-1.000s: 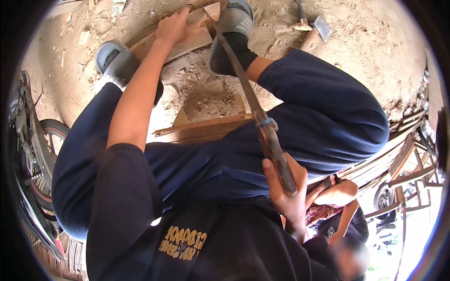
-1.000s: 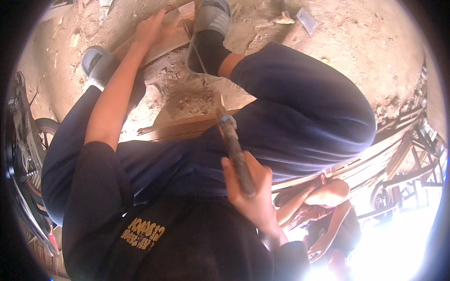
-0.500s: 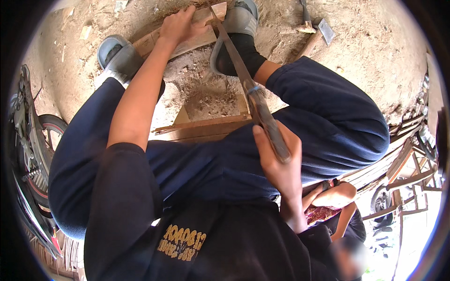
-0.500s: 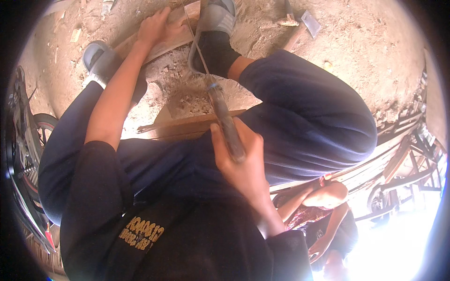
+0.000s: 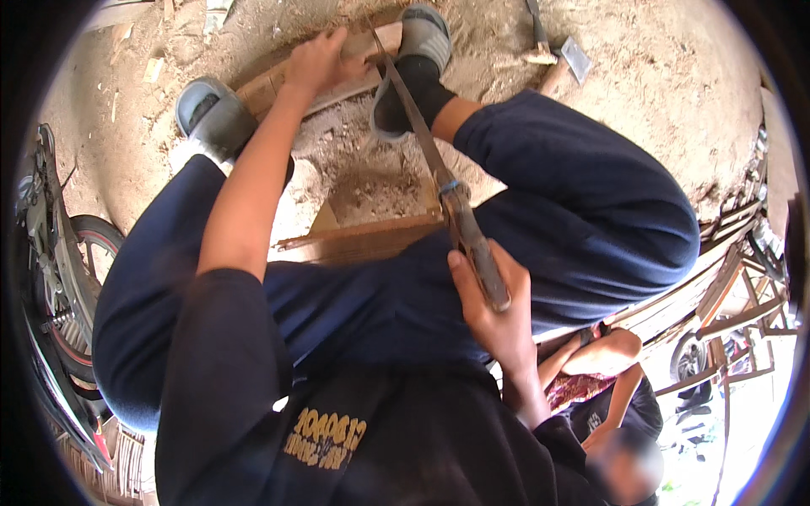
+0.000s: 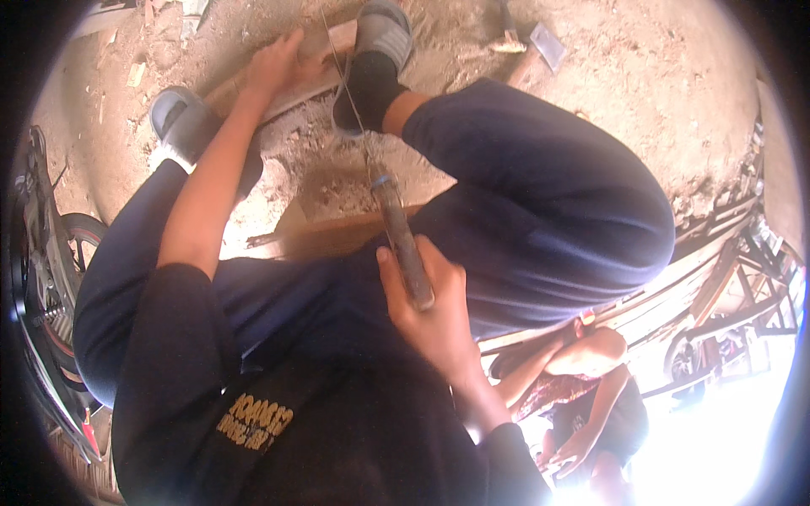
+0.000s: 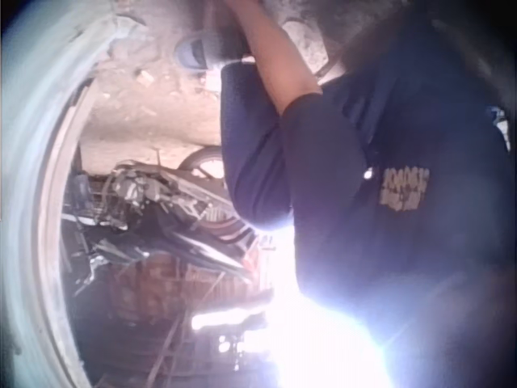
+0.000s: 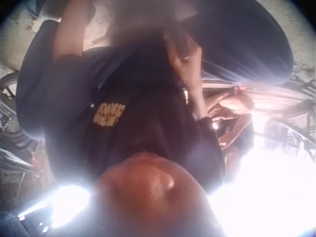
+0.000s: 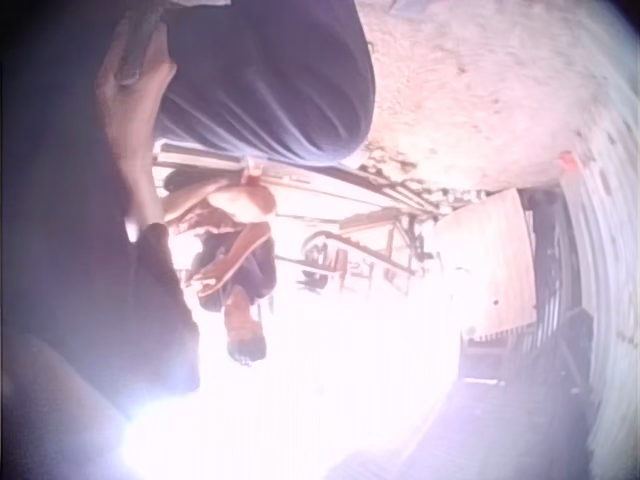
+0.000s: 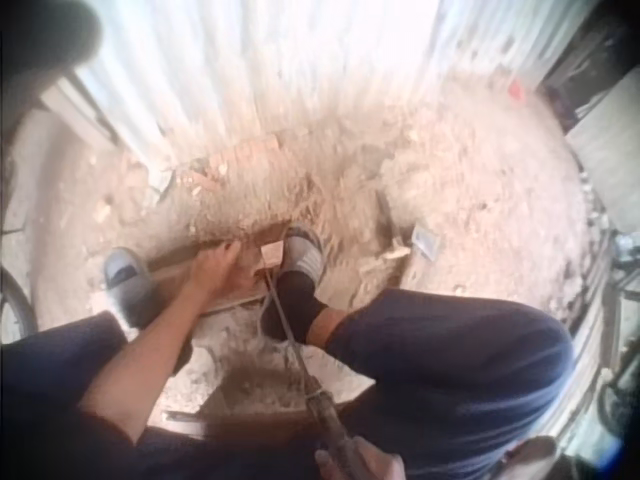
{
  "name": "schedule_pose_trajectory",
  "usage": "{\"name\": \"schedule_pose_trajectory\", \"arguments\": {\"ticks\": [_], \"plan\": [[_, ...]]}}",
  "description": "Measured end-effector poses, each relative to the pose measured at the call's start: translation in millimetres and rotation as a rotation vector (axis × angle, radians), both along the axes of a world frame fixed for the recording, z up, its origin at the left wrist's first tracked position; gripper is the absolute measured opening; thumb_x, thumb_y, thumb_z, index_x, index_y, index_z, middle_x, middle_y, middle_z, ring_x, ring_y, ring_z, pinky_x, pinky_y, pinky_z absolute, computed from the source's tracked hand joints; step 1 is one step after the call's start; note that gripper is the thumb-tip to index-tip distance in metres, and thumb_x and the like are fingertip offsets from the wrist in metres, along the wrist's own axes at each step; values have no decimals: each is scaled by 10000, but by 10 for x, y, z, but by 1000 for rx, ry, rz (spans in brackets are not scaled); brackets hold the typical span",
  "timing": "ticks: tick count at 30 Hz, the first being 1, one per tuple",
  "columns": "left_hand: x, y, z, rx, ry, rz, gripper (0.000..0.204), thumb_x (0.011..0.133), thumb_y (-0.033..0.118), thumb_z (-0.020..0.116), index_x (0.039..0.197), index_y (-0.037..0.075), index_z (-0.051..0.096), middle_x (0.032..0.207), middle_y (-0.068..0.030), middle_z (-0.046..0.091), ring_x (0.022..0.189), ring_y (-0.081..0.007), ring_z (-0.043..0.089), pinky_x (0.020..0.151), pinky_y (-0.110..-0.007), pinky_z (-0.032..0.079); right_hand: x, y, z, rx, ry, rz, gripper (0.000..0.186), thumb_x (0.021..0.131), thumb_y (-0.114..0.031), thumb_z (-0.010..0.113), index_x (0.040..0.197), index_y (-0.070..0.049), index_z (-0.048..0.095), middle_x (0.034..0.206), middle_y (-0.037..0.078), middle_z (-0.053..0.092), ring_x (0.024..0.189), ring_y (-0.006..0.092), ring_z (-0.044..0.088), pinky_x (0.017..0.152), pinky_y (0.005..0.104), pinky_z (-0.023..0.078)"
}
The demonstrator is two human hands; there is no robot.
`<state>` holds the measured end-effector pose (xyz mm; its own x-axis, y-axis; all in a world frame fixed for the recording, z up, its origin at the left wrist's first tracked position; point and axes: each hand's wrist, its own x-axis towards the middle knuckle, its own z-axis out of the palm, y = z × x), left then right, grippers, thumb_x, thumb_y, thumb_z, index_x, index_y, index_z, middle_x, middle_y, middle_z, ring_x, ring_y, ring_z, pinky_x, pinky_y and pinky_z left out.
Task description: The person sits on the ground and uses a knife to carve a small wooden block, repeatedly adjusting the wood and making cuts. The person occasionally repositions the wood and continues carving.
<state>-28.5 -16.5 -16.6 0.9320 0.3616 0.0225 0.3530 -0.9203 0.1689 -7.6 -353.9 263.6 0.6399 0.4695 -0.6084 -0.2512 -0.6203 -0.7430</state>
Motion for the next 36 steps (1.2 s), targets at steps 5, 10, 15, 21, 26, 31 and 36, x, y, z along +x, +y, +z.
{"name": "schedule_pose_trajectory", "arguments": {"ticks": [5,10,15,21,26,31,36], "plan": [[56,-26,-47,-51,-4,-6,776,646,727,779,1032,103,525,964,-206,699,838,-398,719,711,-481,598,59,100,108,-51,23,-14,223,955,-91,657,779,11,564,592,27,476,588,50,404,509,283,348],[24,-41,28,-81,74,6,825,639,737,780,1135,127,531,1028,-208,697,888,-393,719,747,-492,598,40,93,115,-70,53,-26,223,956,-100,661,787,8,565,605,24,495,585,53,415,509,277,352],[66,-43,36,-47,-5,-29,908,656,746,766,1298,158,507,1107,-212,694,926,-381,723,784,-470,606,-106,80,86,-49,22,-30,214,960,-106,661,800,0,566,607,32,507,584,57,420,506,291,366],[92,-8,-4,-99,146,66,913,716,636,770,1435,176,447,1140,-213,692,1013,-384,700,902,-467,575,6,86,83,-70,51,-58,213,962,-99,649,794,7,572,620,-6,473,605,49,395,527,265,341],[140,62,62,-147,189,54,848,732,593,767,1391,114,531,1117,-226,701,1030,-414,677,902,-492,549,-16,61,66,-63,62,-62,221,964,-107,651,791,3,569,624,-9,469,607,46,391,525,273,336],[216,56,148,-170,287,45,788,707,605,778,1214,17,646,1067,-219,720,1010,-352,704,922,-451,565,-160,68,46,-24,24,-26,217,964,-104,656,799,-2,558,610,13,476,600,47,396,505,274,337],[174,42,140,-153,248,41,744,717,591,774,1182,20,666,1040,-212,727,965,-352,714,881,-448,578,-323,-348,502,-176,34,0,181,954,-79,659,819,15,582,613,50,538,556,68,455,499,275,384]]}}
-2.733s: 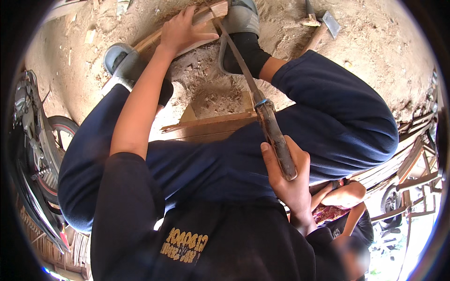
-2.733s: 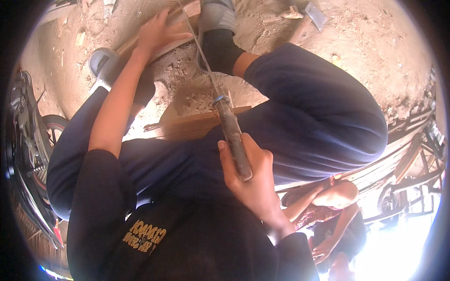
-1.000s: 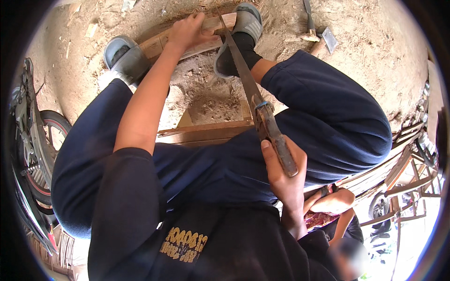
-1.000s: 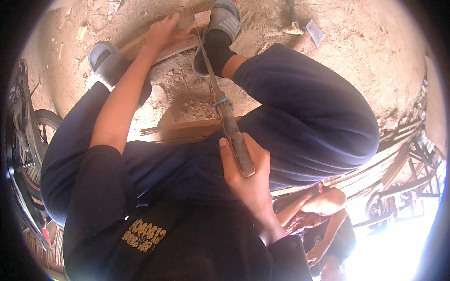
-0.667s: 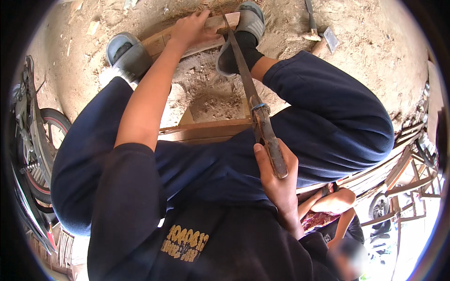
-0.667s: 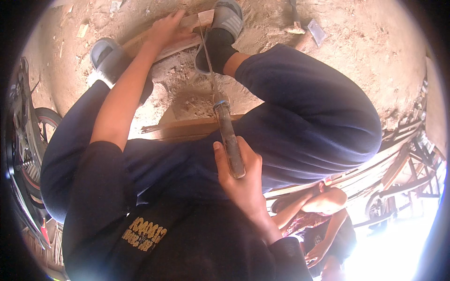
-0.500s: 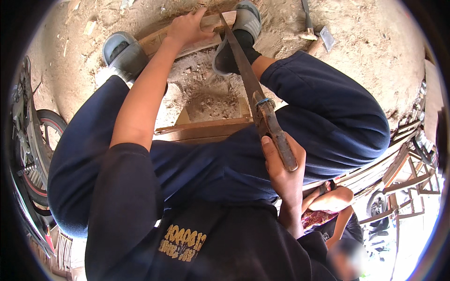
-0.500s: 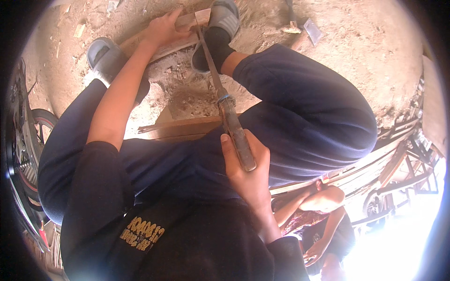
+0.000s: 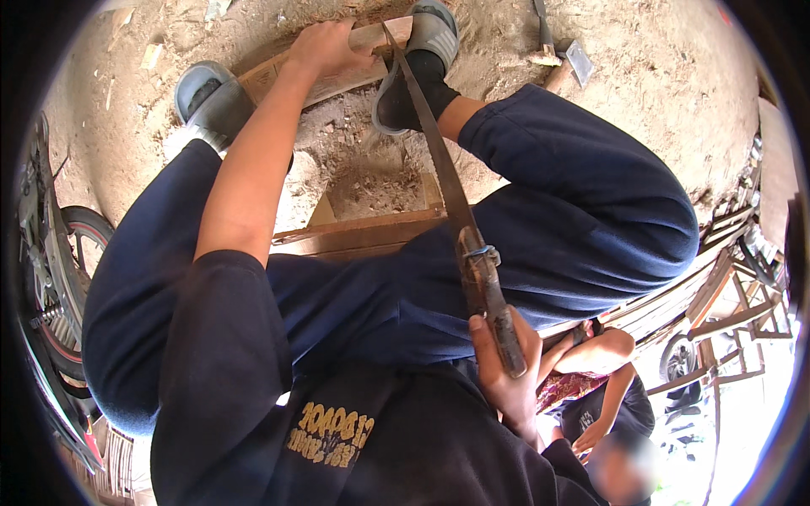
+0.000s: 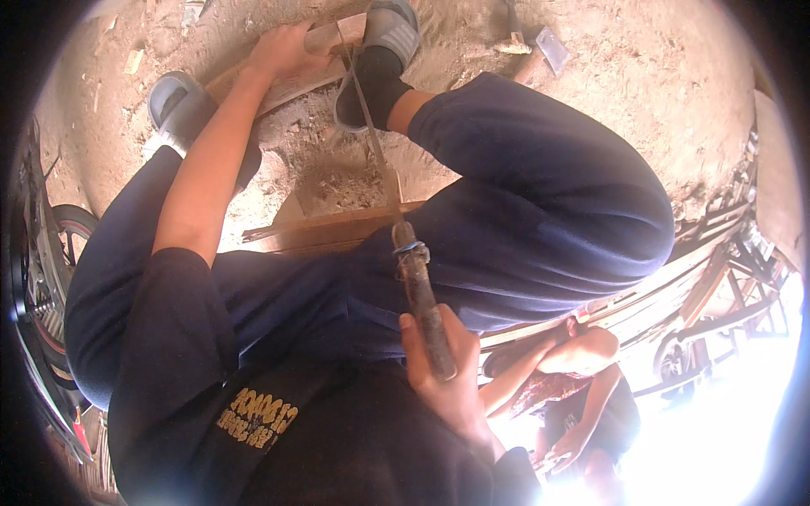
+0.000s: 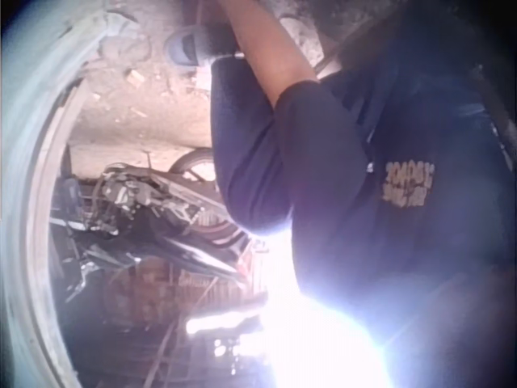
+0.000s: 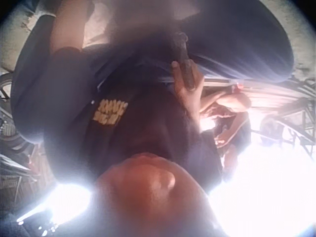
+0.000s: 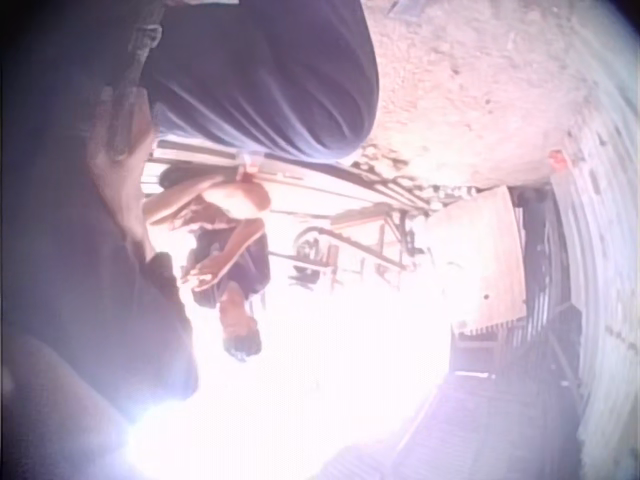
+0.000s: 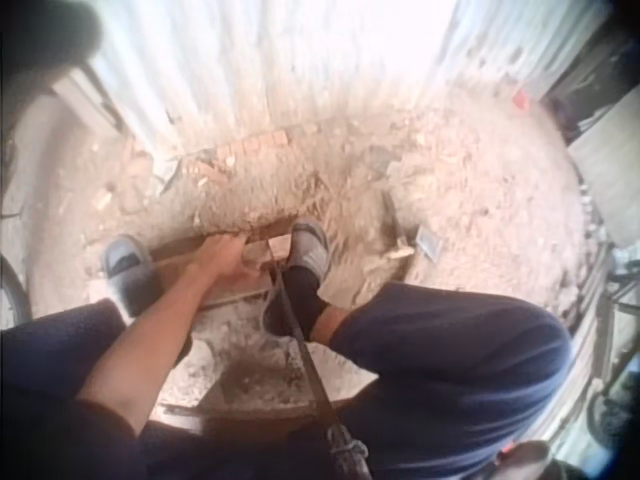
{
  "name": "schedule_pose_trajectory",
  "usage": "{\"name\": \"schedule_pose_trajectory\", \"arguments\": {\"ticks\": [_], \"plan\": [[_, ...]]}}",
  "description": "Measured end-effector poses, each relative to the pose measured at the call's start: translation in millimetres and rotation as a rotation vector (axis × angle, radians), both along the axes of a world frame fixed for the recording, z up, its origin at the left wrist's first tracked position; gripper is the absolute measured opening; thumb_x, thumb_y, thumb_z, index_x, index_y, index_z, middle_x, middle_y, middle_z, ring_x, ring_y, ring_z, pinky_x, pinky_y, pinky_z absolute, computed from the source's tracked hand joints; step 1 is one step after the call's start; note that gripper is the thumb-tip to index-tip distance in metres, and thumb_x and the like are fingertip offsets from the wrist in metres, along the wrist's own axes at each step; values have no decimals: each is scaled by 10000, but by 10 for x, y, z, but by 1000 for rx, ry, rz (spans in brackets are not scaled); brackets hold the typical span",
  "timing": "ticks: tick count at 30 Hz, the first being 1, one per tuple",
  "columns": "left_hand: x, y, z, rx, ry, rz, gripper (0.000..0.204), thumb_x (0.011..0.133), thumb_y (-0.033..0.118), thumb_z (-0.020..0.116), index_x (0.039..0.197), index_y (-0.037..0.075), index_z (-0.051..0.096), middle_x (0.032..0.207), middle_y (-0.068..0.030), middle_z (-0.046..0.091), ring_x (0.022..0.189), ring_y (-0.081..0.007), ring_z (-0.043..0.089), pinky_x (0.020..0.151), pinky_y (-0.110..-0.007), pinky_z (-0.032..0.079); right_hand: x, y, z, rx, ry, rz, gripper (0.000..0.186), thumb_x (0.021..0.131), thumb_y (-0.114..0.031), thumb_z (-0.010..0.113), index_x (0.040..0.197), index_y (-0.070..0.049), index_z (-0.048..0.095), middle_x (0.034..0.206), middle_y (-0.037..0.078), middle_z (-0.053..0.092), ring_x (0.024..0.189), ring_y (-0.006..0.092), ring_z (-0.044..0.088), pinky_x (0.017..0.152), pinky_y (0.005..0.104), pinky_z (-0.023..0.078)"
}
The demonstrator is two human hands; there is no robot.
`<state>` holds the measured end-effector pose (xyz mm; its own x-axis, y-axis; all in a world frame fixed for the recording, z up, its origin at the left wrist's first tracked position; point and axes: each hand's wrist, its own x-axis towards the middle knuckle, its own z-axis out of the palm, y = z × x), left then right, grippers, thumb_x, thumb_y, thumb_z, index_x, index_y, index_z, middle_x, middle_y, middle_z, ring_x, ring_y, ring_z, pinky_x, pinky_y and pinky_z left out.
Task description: The person sits on the ground and uses a knife to carve a small wooden block, repeatedly adjusting the wood and making cuts. The person occasionally repositions the wood and continues carving.
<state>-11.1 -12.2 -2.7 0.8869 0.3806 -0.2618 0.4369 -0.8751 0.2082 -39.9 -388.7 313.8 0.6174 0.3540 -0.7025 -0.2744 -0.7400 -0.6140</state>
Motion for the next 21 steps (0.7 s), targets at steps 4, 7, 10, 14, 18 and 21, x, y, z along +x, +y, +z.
{"name": "schedule_pose_trajectory", "arguments": {"ticks": [4,7,10,14,18,21], "plan": [[-34,10,-32,-11,29,11,755,713,594,773,1191,21,660,1043,-213,726,969,-365,710,883,-456,575,220,304,-35,90,-31,37,211,957,-102,668,808,3,562,607,36,496,580,58,424,498,286,367],[143,56,-126,-39,-27,-38,756,710,607,758,1182,25,663,1046,-215,725,975,-377,706,886,-464,572,145,309,-122,80,-19,16,195,953,-93,669,819,5,566,618,54,502,586,66,442,505,290,371],[-73,34,-155,-4,-20,-10,754,708,621,751,1164,26,668,1050,-216,724,973,-386,704,888,-470,568,80,19,113,9,-76,68,186,952,-98,665,828,12,581,615,69,537,565,92,502,511,273,395],[59,120,-86,19,10,16,764,709,617,758,1191,33,655,1050,-219,724,980,-384,702,897,-479,561,319,226,120,29,9,2,246,956,-129,671,781,1,559,605,30,510,563,63,435,492,283,354],[-24,115,-99,-7,-19,44,755,723,600,759,1221,43,647,1047,-228,722,991,-376,702,908,-484,554,229,160,-79,54,-16,23,235,949,-112,675,780,0,556,585,39,496,547,60,414,484,295,347],[85,40,-18,-36,22,33,707,741,592,754,1178,42,670,1053,-231,721,984,-374,704,907,-482,555,160,70,-54,71,-68,20,208,941,-87,672,785,3,567,586,52,516,547,67,441,489,293,367]]}}
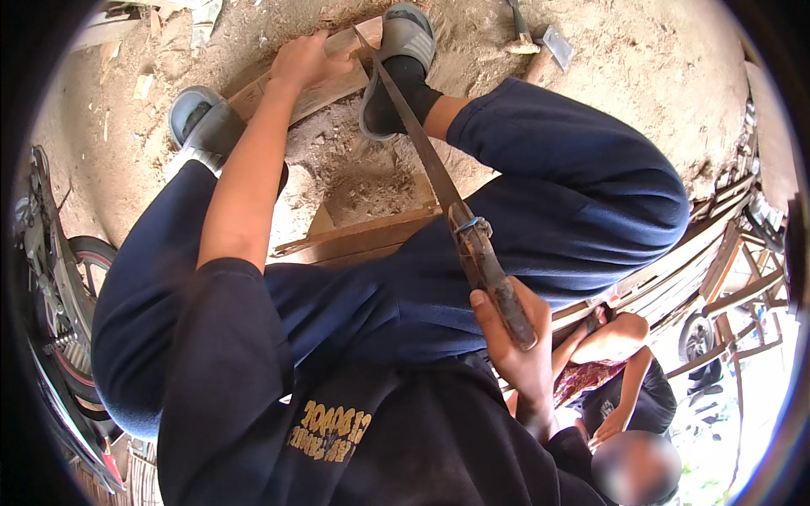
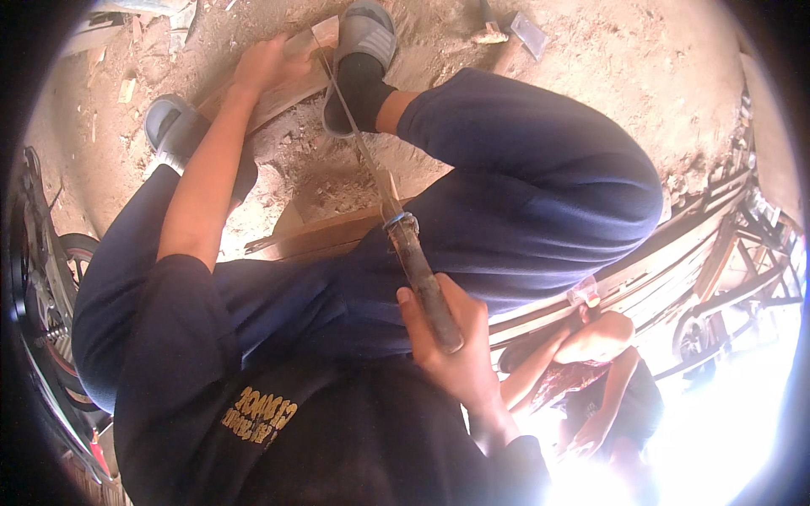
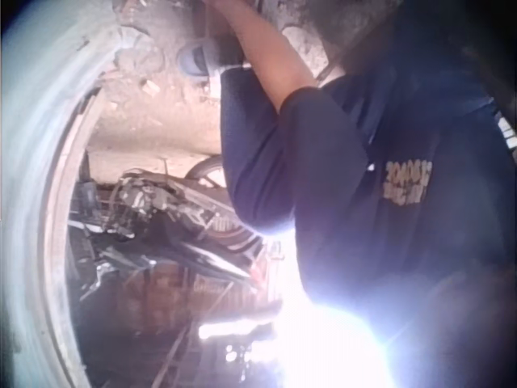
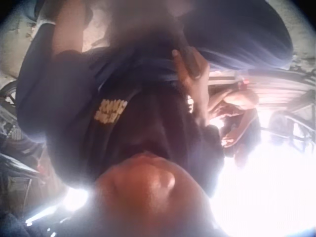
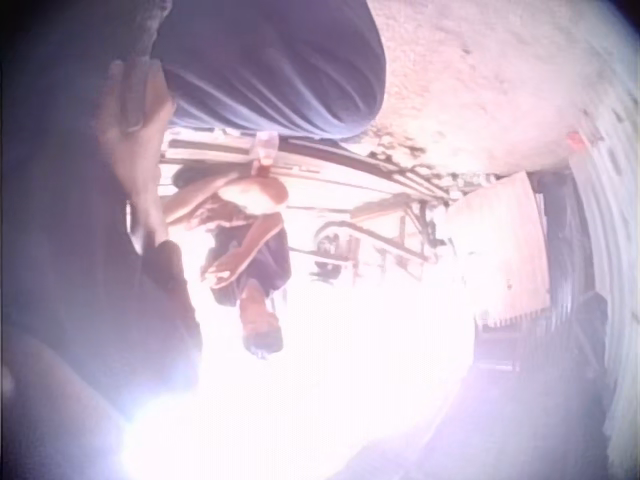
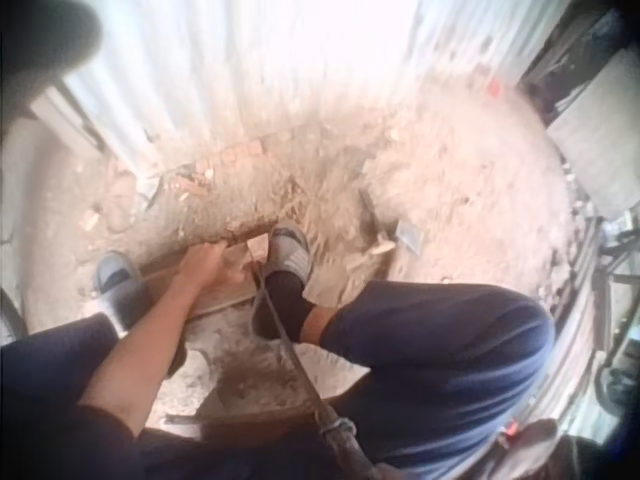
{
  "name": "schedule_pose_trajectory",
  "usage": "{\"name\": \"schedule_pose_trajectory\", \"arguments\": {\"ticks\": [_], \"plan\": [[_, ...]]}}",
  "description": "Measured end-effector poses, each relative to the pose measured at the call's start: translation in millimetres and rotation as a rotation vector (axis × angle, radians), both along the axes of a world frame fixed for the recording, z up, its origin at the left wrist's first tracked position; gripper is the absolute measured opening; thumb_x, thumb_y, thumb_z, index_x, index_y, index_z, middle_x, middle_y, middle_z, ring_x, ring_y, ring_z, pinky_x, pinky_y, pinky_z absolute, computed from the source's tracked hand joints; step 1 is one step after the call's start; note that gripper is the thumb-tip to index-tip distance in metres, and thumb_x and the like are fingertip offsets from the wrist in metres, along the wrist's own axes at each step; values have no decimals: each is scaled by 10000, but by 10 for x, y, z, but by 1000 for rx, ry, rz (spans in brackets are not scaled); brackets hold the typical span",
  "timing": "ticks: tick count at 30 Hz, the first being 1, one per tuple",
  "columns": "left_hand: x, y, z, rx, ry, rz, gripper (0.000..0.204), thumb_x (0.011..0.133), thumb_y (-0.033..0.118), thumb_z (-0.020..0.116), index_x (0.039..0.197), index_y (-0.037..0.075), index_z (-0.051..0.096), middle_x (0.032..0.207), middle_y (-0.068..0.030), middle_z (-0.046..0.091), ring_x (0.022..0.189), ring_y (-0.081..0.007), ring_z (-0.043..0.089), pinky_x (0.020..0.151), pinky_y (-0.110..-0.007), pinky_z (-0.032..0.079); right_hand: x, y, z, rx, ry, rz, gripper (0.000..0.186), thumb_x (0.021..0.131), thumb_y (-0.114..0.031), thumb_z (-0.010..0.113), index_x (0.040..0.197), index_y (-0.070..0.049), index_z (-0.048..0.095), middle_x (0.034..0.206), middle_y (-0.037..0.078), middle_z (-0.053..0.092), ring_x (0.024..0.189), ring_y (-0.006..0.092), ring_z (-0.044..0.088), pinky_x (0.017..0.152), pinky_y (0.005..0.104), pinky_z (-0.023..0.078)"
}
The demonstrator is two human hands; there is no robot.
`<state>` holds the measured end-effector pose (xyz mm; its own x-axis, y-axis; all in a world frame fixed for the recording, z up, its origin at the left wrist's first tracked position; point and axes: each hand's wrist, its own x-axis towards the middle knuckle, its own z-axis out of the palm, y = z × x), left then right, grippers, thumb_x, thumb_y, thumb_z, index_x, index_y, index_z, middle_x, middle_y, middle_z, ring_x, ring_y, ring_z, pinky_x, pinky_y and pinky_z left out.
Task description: The person sits on the ground and uses a knife to carve a small wooden block, repeatedly adjusting the wood and making cuts. The person occasionally repositions the wood and continues carving.
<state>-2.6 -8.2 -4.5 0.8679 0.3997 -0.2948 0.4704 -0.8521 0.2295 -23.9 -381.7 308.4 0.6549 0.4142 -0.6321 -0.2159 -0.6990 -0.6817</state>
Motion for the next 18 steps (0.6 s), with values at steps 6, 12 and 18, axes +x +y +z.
{"name": "schedule_pose_trajectory", "arguments": {"ticks": [6,12,18], "plan": [[-38,48,52,70,59,-7,680,736,583,764,1131,38,672,1015,-224,728,953,-373,712,876,-475,566,218,338,-503,158,3,28,210,938,-93,673,784,11,575,597,63,524,557,78,457,504,305,384],[-18,-4,52,77,6,-22,741,690,617,783,1121,24,674,974,-230,731,925,-369,719,857,-468,574,141,59,-57,21,38,-42,183,932,-80,672,804,20,589,598,90,514,567,88,475,518,318,401],[-56,-50,64,46,15,8,749,697,589,787,1188,37,662,1008,-227,728,960,-368,711,884,-466,562,162,316,-315,103,13,41,197,925,-80,676,797,25,570,608,131,530,515,168,479,513,340,405]]}}
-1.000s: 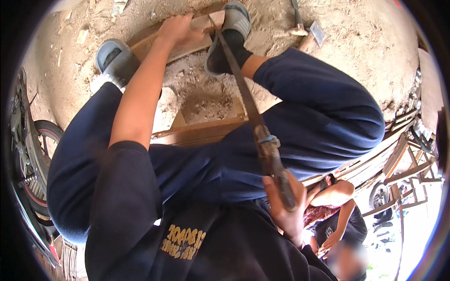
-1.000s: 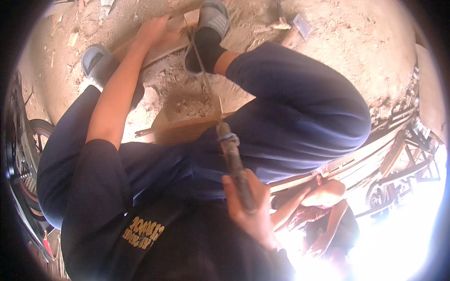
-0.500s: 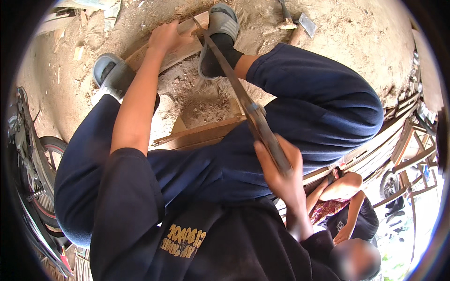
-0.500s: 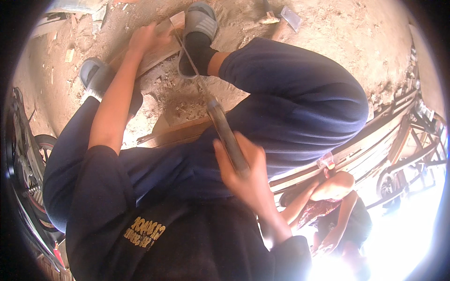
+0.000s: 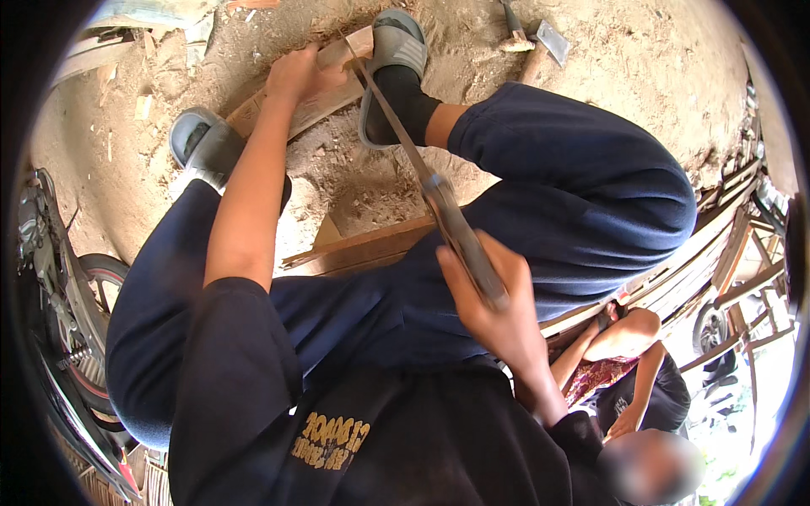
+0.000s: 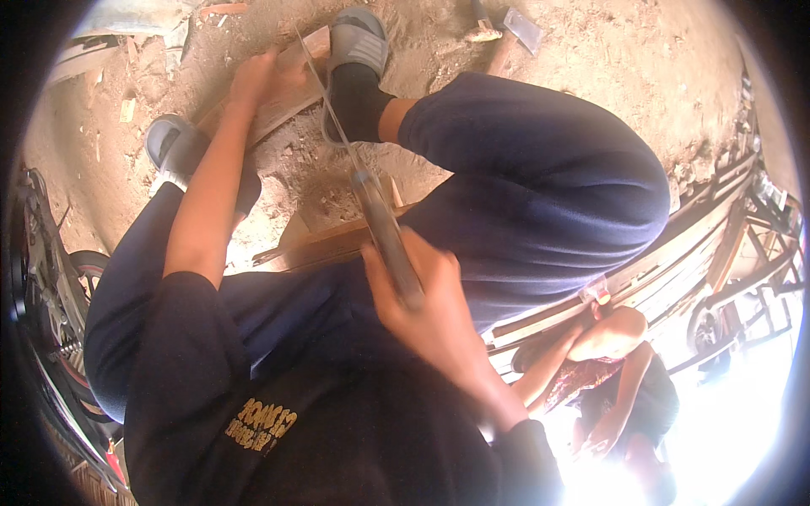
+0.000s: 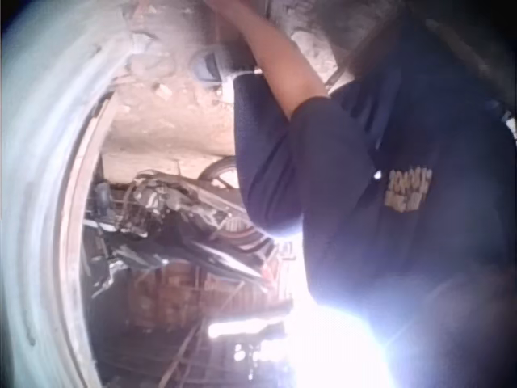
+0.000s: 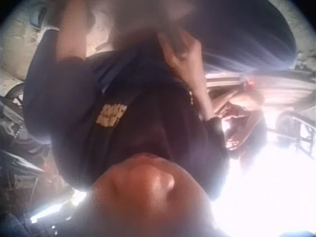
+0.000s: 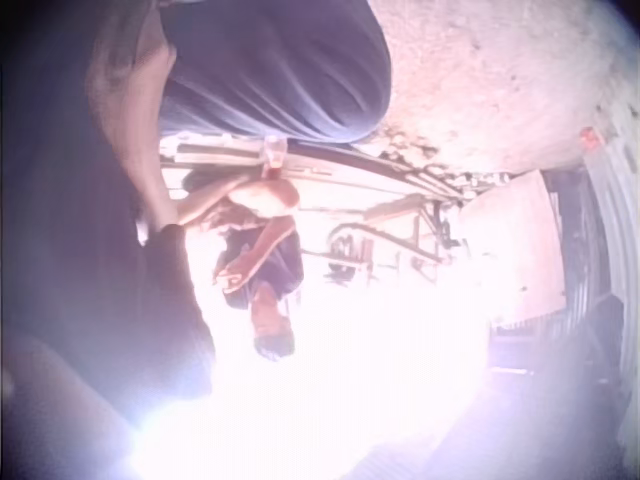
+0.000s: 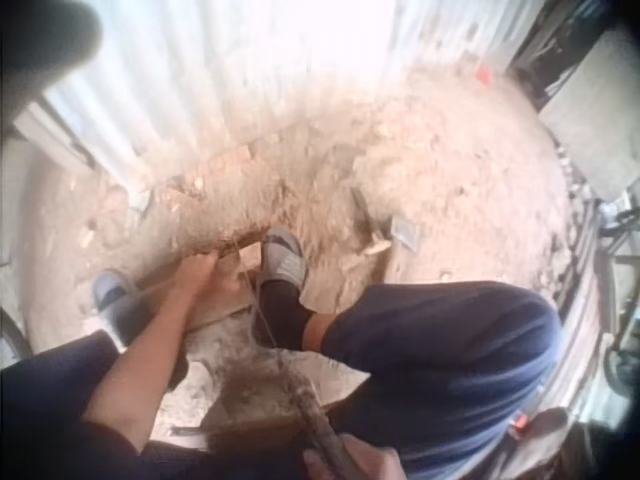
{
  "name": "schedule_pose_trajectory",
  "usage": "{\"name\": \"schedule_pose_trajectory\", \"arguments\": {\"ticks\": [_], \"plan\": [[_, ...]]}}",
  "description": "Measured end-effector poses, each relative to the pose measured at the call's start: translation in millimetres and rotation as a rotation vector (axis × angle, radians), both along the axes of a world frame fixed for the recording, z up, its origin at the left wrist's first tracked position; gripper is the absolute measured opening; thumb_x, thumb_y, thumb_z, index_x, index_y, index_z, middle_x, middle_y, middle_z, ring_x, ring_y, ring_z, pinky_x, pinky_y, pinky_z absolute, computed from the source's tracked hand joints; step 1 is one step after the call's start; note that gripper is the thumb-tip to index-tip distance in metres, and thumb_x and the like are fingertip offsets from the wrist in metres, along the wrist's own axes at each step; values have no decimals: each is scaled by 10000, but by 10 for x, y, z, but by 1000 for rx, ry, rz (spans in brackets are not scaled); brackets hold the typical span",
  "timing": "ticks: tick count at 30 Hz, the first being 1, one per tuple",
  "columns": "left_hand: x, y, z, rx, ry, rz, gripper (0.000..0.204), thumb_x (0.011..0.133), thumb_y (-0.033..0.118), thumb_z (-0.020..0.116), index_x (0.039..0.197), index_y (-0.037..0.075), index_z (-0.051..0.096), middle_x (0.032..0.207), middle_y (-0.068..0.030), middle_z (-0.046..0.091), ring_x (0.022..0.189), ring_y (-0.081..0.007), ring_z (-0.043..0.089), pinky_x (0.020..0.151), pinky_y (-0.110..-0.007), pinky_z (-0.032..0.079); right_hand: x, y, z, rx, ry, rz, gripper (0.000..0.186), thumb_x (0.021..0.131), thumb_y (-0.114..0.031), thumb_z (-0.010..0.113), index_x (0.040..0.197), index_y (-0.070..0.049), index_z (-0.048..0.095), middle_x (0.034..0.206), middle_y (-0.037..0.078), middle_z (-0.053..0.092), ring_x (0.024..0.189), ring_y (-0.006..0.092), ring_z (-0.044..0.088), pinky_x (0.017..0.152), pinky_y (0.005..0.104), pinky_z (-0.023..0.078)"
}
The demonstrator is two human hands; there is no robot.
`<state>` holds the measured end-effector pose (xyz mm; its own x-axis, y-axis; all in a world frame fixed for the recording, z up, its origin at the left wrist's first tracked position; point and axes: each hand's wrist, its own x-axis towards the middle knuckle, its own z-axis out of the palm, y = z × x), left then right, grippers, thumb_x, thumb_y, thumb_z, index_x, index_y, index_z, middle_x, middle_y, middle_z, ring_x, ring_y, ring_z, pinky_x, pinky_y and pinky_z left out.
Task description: The person sits on the ground and uses a knife to carve a small wooden block, repeatedly adjusting the wood and making cuts. The person occasionally repositions the wood and continues carving.
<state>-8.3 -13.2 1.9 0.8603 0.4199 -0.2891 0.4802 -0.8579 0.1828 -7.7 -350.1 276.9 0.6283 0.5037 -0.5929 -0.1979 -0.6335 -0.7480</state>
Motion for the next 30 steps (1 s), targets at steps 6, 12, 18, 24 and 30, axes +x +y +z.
{"name": "schedule_pose_trajectory", "arguments": {"ticks": [6,12,18,24,30], "plan": [[2,33,-10,18,-39,31,765,698,582,780,1224,41,653,1029,-237,724,960,-365,714,868,-463,569,133,-211,241,-72,31,-35,186,940,-87,661,805,17,588,599,115,540,554,93,465,505,333,394],[62,43,8,23,34,-30,824,691,608,766,1269,35,639,1023,-246,721,957,-382,710,854,-475,571,-40,-206,327,-24,4,-18,215,938,-81,664,779,15,557,580,108,521,530,117,474,495,335,387],[43,62,-80,35,-38,-14,825,675,628,775,1229,28,655,994,-249,723,930,-394,712,840,-479,570,198,-281,546,-95,41,-69,226,932,-80,675,756,-2,556,557,41,511,506,72,437,468,294,354],[22,72,-28,-3,-3,11,821,669,642,772,1199,25,666,966,-257,721,911,-399,712,829,-484,568,45,-372,315,-86,82,-43,214,931,-90,675,768,0,569,559,66,531,480,92,468,456,303,368],[26,54,-17,-16,-36,23,717,674,594,796,1097,24,689,954,-264,718,911,-400,711,834,-487,568,78,74,-122,37,80,-5,189,942,-95,656,802,5,577,627,-19,480,606,37,388,516,259,335]]}}
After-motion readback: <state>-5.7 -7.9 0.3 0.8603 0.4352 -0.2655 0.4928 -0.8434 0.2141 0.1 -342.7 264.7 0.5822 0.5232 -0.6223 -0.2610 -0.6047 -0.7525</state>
